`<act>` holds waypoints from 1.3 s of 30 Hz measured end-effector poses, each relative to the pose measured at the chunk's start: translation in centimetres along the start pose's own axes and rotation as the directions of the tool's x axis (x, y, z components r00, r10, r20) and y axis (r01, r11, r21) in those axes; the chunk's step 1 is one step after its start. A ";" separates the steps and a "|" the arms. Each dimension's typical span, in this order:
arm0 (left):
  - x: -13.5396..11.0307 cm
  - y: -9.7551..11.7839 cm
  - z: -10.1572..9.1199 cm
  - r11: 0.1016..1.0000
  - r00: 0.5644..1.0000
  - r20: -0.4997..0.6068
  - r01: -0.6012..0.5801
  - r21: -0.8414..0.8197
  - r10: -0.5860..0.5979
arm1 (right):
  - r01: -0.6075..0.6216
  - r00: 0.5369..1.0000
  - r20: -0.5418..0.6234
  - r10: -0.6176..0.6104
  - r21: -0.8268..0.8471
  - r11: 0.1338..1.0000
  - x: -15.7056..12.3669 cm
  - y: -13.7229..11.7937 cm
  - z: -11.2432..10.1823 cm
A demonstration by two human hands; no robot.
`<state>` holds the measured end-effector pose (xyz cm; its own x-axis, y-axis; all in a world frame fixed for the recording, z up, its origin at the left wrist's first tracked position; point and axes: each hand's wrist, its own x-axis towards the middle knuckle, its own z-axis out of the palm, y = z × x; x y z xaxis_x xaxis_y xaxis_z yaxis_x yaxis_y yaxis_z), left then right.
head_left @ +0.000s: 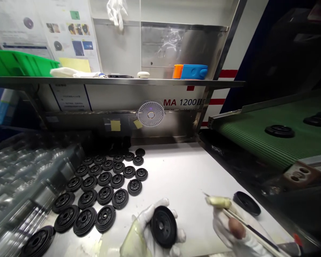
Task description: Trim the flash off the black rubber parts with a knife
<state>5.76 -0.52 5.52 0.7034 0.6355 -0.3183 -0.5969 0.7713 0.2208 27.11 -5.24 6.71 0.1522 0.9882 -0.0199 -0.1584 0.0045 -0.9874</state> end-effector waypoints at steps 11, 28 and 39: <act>-0.4 -0.6 0.5 0.979 0.967 -0.255 0.071 0.191 -0.020 | -0.214 0.962 0.166 0.215 -0.022 0.977 0.0 -1.4 5.6; 0.7 -2.0 -1.8 0.961 0.987 -0.160 0.062 0.271 -0.019 | -0.597 0.769 0.423 0.480 0.203 0.776 -1.6 -0.4 8.8; 0.8 -1.8 -1.6 0.962 0.990 -0.138 0.033 0.271 0.004 | -0.472 0.858 0.330 0.393 0.206 0.857 -1.3 -0.6 8.9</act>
<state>6.75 -1.48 3.40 0.6410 0.6281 -0.4411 -0.4465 0.7726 0.4513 18.35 -5.14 8.71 -0.2535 0.9006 -0.3529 -0.4090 -0.4304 -0.8046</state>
